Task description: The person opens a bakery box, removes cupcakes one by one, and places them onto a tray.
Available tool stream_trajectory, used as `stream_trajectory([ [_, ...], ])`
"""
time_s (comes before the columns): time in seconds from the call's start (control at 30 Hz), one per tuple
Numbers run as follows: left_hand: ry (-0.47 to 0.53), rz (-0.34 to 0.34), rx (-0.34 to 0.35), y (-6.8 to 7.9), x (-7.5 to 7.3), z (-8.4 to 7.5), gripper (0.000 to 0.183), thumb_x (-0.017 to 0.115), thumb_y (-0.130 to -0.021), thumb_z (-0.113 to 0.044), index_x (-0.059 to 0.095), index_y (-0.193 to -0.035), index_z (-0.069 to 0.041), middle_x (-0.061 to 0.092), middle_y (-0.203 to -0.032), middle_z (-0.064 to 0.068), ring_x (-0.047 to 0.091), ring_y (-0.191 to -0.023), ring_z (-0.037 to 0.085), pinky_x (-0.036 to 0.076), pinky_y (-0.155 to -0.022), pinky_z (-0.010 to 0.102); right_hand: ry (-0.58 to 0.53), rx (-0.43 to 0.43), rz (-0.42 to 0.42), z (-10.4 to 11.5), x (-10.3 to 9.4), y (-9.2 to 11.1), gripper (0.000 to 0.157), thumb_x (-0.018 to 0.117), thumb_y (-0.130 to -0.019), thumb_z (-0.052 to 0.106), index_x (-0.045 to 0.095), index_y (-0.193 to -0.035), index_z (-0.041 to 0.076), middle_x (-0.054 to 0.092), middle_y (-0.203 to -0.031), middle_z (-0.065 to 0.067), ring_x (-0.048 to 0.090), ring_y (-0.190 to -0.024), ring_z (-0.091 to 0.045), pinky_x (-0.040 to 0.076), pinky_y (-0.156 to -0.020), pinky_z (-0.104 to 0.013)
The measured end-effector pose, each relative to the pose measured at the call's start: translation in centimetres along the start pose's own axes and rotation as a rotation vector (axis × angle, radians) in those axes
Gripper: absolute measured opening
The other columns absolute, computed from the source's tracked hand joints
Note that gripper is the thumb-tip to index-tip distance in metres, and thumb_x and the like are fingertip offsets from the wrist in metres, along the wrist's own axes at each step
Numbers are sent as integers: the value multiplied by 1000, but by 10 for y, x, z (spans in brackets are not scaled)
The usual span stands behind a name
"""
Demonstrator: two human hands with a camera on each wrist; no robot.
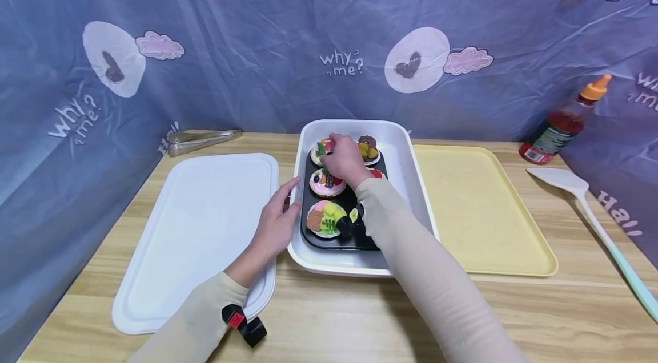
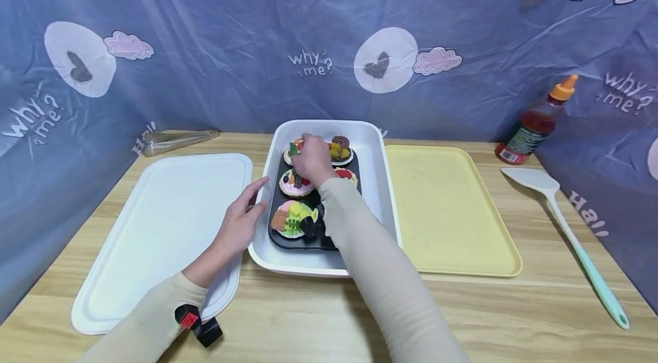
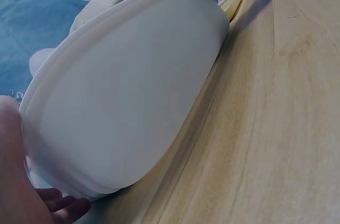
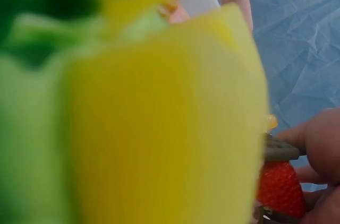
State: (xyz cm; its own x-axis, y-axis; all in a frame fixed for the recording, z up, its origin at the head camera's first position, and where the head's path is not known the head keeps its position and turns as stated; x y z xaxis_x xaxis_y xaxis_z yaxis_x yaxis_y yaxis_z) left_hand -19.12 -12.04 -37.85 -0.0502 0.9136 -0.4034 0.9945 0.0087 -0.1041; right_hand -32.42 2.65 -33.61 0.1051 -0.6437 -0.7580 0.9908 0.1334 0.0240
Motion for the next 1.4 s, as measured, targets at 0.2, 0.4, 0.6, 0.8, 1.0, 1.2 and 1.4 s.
stream_trajectory([
  [0.2, 37, -7, 7, 0, 1, 1, 53, 51, -99, -8, 44, -152, -10, 41, -157, 18, 44, -142, 35, 33, -118, 50, -4, -1, -15, -1, 0, 0, 62, 72, -90, 14, 49, -148, 4, 57, -141, -18, 54, -128, -30, 47, -108, -41],
  [0.4, 66, -11, 12, -2, 1, 5, 53, 52, -98, -7, 45, -151, -11, 41, -158, 18, 41, -144, 35, 32, -119, 48, -27, 14, -35, 0, 0, 1, 61, 74, -87, 11, 53, -144, 4, 58, -139, -18, 55, -125, -30, 47, -108, -41],
  [0.6, 63, -5, 10, -2, 0, 7, 54, 52, -99, -8, 45, -152, -11, 42, -157, 18, 44, -141, 35, 35, -117, 50, -66, 37, -63, 1, -1, 3, 60, 77, -84, 7, 58, -141, 5, 60, -134, -17, 58, -119, -29, 50, -103, -40],
  [0.8, 75, 4, 18, -2, 1, 7, 53, 51, -99, -7, 44, -152, -11, 43, -155, 19, 46, -138, 35, 37, -115, 51, -71, 45, -85, 2, -2, 4, 60, 79, -81, 6, 60, -138, 6, 62, -131, -15, 59, -117, -28, 50, -102, -39],
  [1.0, 87, 5, 27, -3, 1, 7, 54, 52, -98, -6, 44, -152, -10, 46, -153, 19, 49, -133, 35, 39, -113, 51, -75, 42, -95, 2, -2, 4, 61, 82, -80, 8, 62, -137, 8, 63, -131, -14, 58, -119, -28, 50, -103, -39],
  [1.2, 93, 5, 30, -3, 0, 7, 55, 53, -98, -5, 45, -151, -11, 48, -149, 19, 52, -128, 35, 41, -111, 50, -88, 37, -107, 2, -3, 5, 60, 82, -80, 8, 62, -137, 9, 63, -132, -13, 58, -120, -27, 50, -104, -39],
  [1.4, 89, 14, 24, -3, 1, 8, 55, 52, -98, -5, 44, -152, -10, 45, -153, 19, 49, -133, 35, 38, -114, 51, -88, 23, -119, 2, -3, 6, 60, 83, -79, 8, 63, -136, 9, 65, -130, -12, 59, -118, -26, 51, -102, -39],
])
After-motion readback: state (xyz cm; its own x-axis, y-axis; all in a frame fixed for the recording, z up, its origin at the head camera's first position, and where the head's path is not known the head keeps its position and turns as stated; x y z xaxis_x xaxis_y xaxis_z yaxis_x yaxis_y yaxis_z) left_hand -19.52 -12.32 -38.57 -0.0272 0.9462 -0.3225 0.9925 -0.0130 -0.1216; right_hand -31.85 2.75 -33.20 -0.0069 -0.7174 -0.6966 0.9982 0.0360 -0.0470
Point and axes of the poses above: each hand's wrist, its own y-axis away from the middle knuckle, its own x-axis out of the palm, z = x × y, the point moved 4 cm from there along -y, towards the middle knuckle
